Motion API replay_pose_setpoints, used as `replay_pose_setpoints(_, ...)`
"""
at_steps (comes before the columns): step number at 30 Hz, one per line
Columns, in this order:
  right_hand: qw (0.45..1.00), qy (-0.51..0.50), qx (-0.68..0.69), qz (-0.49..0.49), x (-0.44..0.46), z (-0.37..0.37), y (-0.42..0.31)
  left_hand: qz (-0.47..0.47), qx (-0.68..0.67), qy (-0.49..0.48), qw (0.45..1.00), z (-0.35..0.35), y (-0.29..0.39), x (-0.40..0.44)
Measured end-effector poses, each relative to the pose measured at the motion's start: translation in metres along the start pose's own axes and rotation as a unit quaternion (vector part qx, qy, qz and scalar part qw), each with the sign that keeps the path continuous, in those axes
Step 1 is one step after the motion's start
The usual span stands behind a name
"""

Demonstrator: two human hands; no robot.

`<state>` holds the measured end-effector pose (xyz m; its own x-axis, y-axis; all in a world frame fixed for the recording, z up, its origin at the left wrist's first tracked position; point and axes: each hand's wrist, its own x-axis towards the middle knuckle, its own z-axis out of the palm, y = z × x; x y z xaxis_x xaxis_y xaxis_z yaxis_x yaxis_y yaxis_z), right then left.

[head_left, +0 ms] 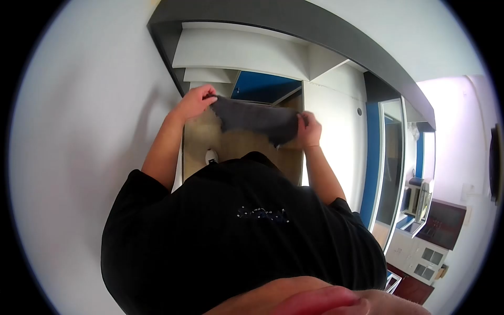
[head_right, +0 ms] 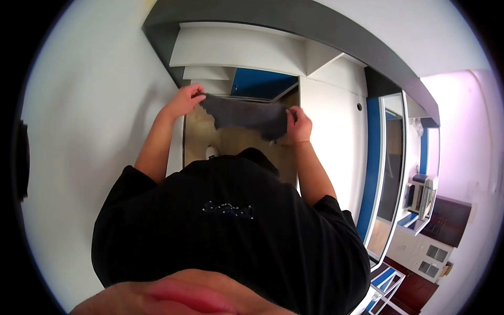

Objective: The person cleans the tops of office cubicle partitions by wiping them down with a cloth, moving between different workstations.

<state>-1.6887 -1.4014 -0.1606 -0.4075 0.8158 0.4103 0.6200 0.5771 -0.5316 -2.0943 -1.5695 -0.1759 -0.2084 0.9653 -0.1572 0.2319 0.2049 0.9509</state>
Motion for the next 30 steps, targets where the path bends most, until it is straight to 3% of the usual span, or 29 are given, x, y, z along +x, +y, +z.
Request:
replay_pose_setpoints(3,0.998,0.048,0.004,-0.033,0.068,-0.002,0.003,0.075,0.025,0.034,0.996,-0.029,0.055,0.040)
replay_pose_setpoints(5,0.997,0.048,-0.041,-0.053,0.127,-0.013,-0.003,0.058,0.055,0.046,0.996,-0.051,0.105,0.067)
replay_pose_setpoints(7,0.997,0.043,-0.039,-0.056,0.192,-0.024,-0.012,0.143,0.069,0.072,0.985,-0.076,0.139,0.106)
replay_pose_setpoints(9,0.987,0.091,-0.069,-0.116,0.261,-0.030,-0.016,0.144,0.121,0.106,0.976,-0.098,0.178,0.153)
replay_pose_setpoints(11,0.987,0.042,-0.122,-0.092,0.333,-0.026,-0.013,0.121,0.229,0.125,0.958,-0.109,0.225,0.192)
replay_pose_setpoints(13,0.981,-0.046,-0.187,-0.026,0.396,-0.011,-0.019,0.051,0.250,0.137,0.957,-0.109,0.264,0.219)
replay_pose_setpoints(15,0.977,-0.064,-0.199,-0.034,0.445,0.024,0.002,0.189,0.355,0.246,0.882,-0.118,0.253,0.287)
replay_pose_setpoints(17,0.973,-0.080,-0.211,-0.045,0.483,0.051,0.013,0.164,0.424,0.225,0.862,-0.131,0.227,0.357)
replay_pose_setpoints(19,0.970,-0.134,-0.201,0.006,0.496,0.079,0.020,0.176,0.447,0.208,0.852,-0.130,0.189,0.400)
replay_pose_setpoints(21,0.966,-0.163,-0.199,0.028,0.493,0.080,0.007,0.045,0.463,0.286,0.838,-0.112,0.180,0.433)
replay_pose_setpoints(23,0.971,-0.023,-0.215,-0.104,0.465,0.073,-0.007,0.224,0.483,0.416,0.737,-0.018,0.211,0.363)
replay_pose_setpoints(25,0.973,-0.074,-0.131,-0.175,0.429,0.069,-0.010,0.105,0.413,0.237,0.873,0.029,0.230,0.326)
replay_pose_setpoints(27,0.965,-0.171,-0.127,-0.153,0.397,0.077,-0.013,0.028,0.528,0.210,0.822,0.065,0.201,0.317)
replay_pose_setpoints(28,0.954,-0.186,-0.171,-0.165,0.389,0.085,-0.006,-0.036,0.575,0.151,0.803,0.070,0.197,0.320)
replay_pose_setpoints(30,0.933,-0.242,-0.218,-0.155,0.394,0.083,-0.006,-0.042,0.575,0.148,0.804,0.064,0.198,0.331)
